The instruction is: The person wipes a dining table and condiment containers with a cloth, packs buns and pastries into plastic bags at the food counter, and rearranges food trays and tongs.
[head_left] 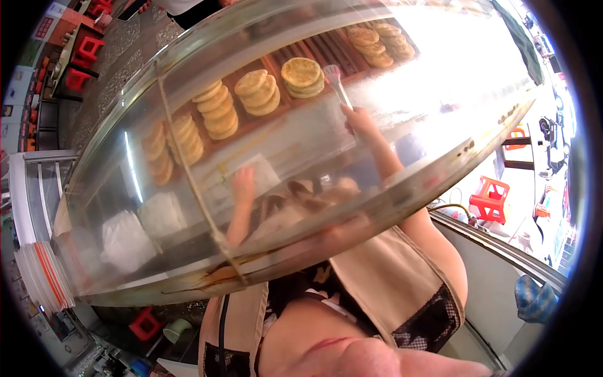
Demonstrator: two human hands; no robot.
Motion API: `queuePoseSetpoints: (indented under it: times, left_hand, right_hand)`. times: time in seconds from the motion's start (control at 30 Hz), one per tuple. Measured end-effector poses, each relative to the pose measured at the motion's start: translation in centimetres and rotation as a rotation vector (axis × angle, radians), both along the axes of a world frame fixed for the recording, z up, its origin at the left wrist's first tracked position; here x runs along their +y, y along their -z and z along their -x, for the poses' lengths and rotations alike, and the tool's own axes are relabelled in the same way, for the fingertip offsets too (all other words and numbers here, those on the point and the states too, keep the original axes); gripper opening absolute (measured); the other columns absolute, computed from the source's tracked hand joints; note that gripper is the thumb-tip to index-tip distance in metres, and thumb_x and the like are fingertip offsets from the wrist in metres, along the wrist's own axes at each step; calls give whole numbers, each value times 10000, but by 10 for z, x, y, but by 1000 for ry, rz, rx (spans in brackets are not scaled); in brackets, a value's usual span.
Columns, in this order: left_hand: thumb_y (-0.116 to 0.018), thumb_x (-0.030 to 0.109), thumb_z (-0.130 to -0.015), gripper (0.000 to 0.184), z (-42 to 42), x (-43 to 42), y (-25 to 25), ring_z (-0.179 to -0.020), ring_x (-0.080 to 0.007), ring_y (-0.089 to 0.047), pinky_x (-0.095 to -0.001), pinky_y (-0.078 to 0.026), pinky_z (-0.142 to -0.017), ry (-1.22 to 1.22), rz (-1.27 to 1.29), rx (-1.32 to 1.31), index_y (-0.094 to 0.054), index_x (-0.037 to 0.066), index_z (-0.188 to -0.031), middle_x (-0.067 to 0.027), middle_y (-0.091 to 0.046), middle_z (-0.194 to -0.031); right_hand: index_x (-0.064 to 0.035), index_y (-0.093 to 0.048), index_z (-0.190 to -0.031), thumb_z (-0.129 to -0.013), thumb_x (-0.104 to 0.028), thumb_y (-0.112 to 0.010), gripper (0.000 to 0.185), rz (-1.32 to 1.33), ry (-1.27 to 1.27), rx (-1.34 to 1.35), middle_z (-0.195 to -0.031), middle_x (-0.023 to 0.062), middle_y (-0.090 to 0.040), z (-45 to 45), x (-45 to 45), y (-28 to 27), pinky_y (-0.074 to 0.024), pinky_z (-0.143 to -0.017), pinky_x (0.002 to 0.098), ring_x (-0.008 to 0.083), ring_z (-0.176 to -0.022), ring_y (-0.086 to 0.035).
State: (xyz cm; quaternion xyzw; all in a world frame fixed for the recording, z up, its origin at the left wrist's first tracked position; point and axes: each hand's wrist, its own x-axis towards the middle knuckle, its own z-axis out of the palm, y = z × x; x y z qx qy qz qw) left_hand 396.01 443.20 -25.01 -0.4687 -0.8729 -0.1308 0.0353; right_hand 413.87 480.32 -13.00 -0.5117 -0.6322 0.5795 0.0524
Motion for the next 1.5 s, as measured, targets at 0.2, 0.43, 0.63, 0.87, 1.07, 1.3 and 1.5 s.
queuePoseSetpoints:
  times: [0.2, 0.43, 0.63, 0.87, 1.07, 1.3, 1.5]
  left_hand:
    - [-548, 112, -787, 105, -2, 6, -9, -797, -323, -552, -440, -442, -676, -65, 65, -111, -584, 101, -885, -111, -572, -885]
    - [-532, 66, -778, 125, -5, 9, -17, -812, -336, -539, -440, -439, -693, -112, 54, -139, -572, 105, -890, -112, -564, -911]
    - [-512, 20, -763, 171, -7, 3, -7, -842, -347, -526, -435, -432, -715, -127, 23, -167, -560, 108, -901, -117, -541, -974]
    - [-529, 49, -809, 121, -6, 4, -10, -856, -351, -525, -437, -434, -725, -134, 85, -200, -549, 92, -920, -130, -536, -977]
    - [-522, 60, -833, 96, -4, 4, -9, -850, -355, -525, -448, -433, -716, -135, 70, -208, -551, 91, -920, -137, -533, -978]
    - [-525, 25, -790, 136, -6, 3, -10, -837, -358, -531, -450, -429, -701, -125, 68, -191, -554, 89, -906, -141, -533, -956]
    - [-529, 4, -750, 177, -4, 2, -13, -823, -356, -539, -448, -437, -710, -132, 55, -199, -555, 91, -902, -129, -540, -943]
  right_hand:
    - [41, -586, -808, -864, -463, -527, 510, 14, -98, -19, -614, 92, -566, 19, 21, 8, -425, -502, 315, 167, -507, -533]
    - [37, -592, -784, -859, -461, -548, 505, 44, -128, -36, -604, 76, -556, 13, 23, -19, -427, -498, 317, 164, -511, -534]
    - [40, -600, -789, -853, -460, -567, 505, 7, -152, -65, -610, 71, -560, 29, 28, 8, -418, -475, 319, 166, -501, -530]
    - [51, -608, -902, -866, -448, -566, 502, 109, -132, 3, -597, 48, -538, -2, 14, -18, -387, -435, 291, 141, -469, -498]
    - [16, -611, -963, -873, -444, -569, 472, 205, -102, 77, -588, 37, -521, 15, 8, -30, -374, -420, 272, 126, -462, -486]
    - [9, -611, -954, -869, -450, -569, 469, 123, -138, -101, -590, 27, -522, -11, 7, -13, -377, -440, 270, 122, -482, -487]
    - [10, -617, -964, -863, -464, -568, 487, 176, -106, 4, -637, 31, -536, 3, -5, -21, -381, -461, 289, 118, -513, -491]
